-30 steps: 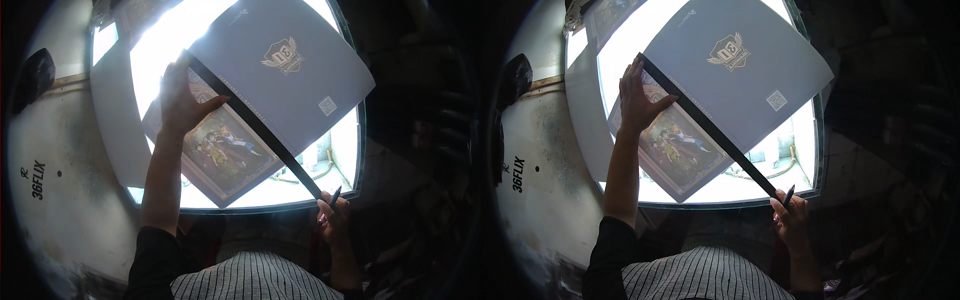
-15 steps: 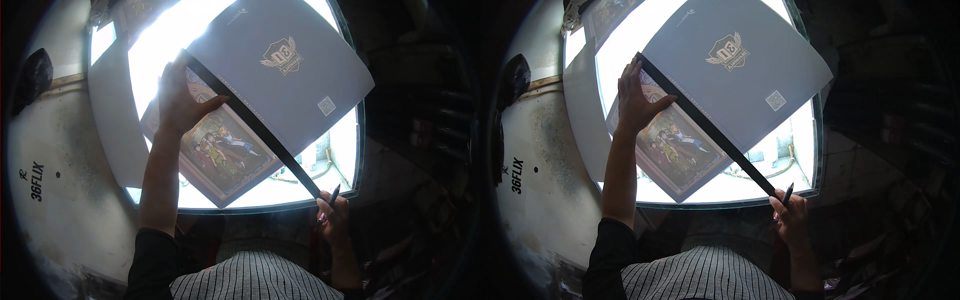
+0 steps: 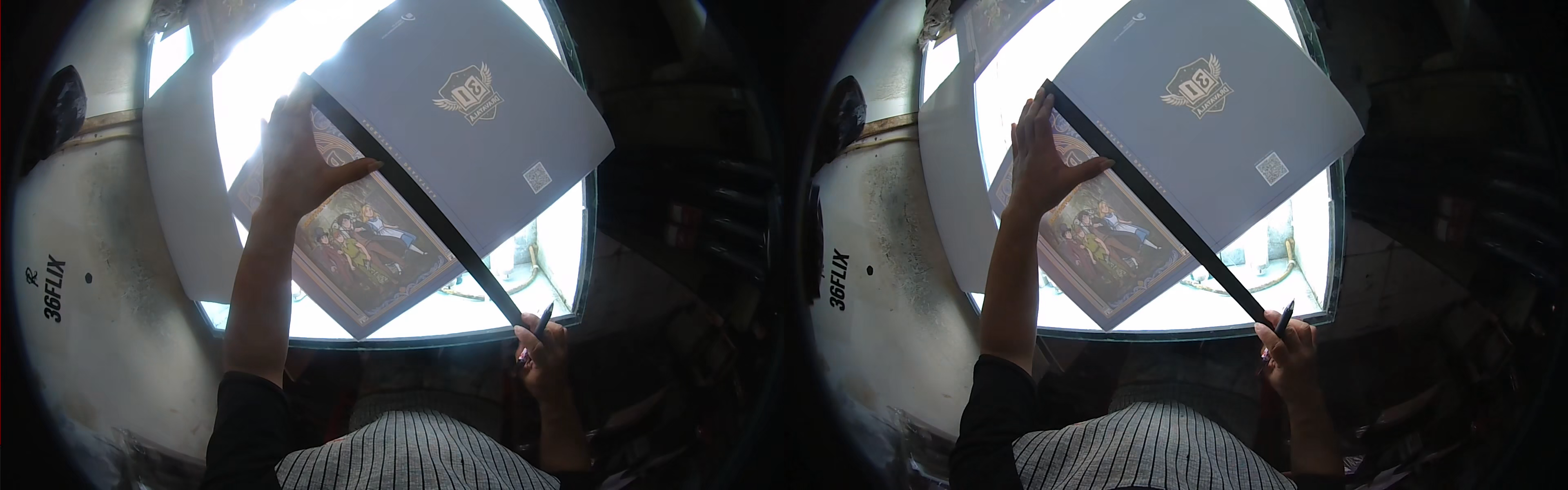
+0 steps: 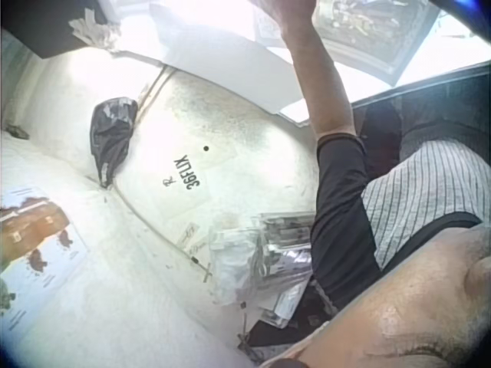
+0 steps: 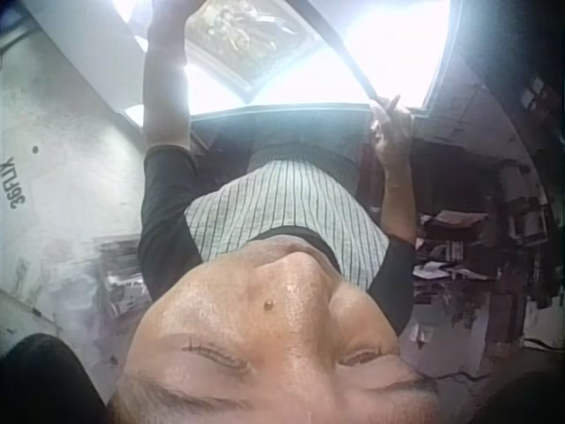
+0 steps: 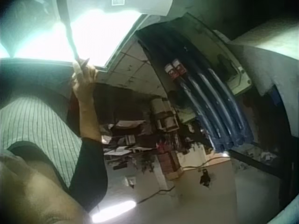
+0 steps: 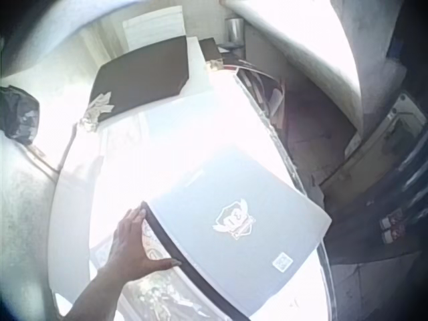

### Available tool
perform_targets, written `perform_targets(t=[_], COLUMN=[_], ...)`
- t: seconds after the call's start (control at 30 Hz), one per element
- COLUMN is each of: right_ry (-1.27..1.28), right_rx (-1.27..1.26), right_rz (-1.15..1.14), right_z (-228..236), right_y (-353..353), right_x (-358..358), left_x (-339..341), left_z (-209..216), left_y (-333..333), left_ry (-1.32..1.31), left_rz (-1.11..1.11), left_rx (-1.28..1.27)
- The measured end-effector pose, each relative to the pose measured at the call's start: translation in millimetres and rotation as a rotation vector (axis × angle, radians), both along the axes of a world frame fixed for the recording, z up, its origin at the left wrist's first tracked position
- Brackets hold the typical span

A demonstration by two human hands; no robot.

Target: The person uses a marker and a straight edge to draw a line on a large poster positioned on a light table, lifting and adjusting the paper several times.

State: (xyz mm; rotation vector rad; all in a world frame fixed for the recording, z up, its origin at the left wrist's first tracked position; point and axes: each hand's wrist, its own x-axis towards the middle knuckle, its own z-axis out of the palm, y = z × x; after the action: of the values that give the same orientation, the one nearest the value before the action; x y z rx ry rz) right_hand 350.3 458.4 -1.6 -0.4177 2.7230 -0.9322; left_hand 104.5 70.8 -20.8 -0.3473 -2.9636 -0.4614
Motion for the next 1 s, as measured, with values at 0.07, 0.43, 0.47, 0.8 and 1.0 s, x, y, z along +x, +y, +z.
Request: perform_targets(t=[0.07, 0.43, 0.47, 0.8, 1.0], right_ry=[-0.002, 0.107, 0.188, 0.307, 0.027], right_rx=[0.001, -0.432, -0.486, -0.577, -0.599], right_rz=[0.001, 0.0, 0.008, 0.093, 0.058], right_z=[-0.9, -7.1, -16.2, -34.8, -39.1], right_y=[0.7, -24.9, -45.0, -238.2, -243.2], right_x=[0.2, -94.5, -121.1, -341.8, -341.0], left_x=[-0.6, -1.0, -1.7, -0.4, 4.7], left_z=[-0.9, 22.8, 23.8, 27.1, 17.2], left_y=[-0.6, -3.2, -0.9, 2.2, 6.3], left_ry=[0.017, -0.188, -0.247, -0.379, -0.384], left_rz=[-0.022, 0.078, 0.124, 0.225, 0.223], left_rx=[-0.005, -0.133, -0.175, -0.136, -0.084])
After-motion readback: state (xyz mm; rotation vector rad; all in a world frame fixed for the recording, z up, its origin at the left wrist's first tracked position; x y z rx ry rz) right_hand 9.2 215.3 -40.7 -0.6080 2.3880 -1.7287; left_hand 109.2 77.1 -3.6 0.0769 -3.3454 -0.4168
